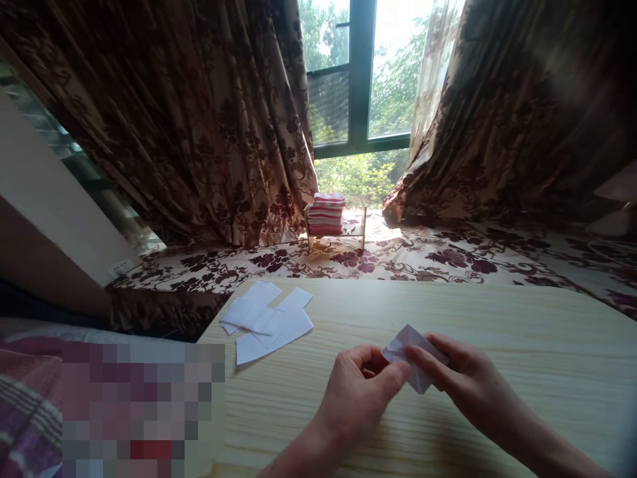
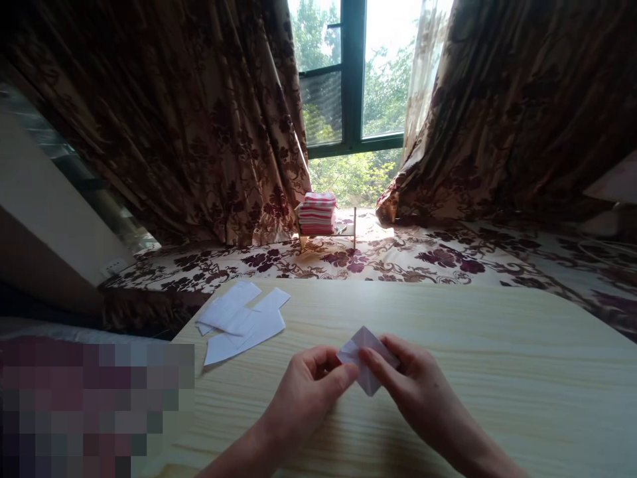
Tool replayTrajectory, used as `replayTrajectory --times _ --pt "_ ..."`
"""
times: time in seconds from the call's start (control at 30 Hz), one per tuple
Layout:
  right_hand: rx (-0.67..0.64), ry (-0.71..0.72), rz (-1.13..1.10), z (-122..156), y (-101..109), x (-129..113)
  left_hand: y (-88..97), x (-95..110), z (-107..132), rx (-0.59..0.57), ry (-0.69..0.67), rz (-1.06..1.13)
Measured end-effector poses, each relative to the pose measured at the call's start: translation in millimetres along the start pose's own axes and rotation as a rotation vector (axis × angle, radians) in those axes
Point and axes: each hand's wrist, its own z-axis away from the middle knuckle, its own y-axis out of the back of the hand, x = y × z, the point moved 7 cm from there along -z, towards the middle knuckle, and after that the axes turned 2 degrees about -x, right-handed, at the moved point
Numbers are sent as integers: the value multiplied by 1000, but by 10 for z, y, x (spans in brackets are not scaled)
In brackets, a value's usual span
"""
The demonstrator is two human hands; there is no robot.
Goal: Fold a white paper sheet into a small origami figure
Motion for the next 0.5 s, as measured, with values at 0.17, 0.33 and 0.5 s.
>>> replayTrajectory --times 0.17,0.33,0.5 --pt "24 -4 -17 -12 19 12 10 11 11 30 -37 2" --pt "2 -10 -30 -6 -15 23 51 1 0 67 -29 21" --pt "-13 -15 -41 0 -47 9 103 41 5 129 -75 28"
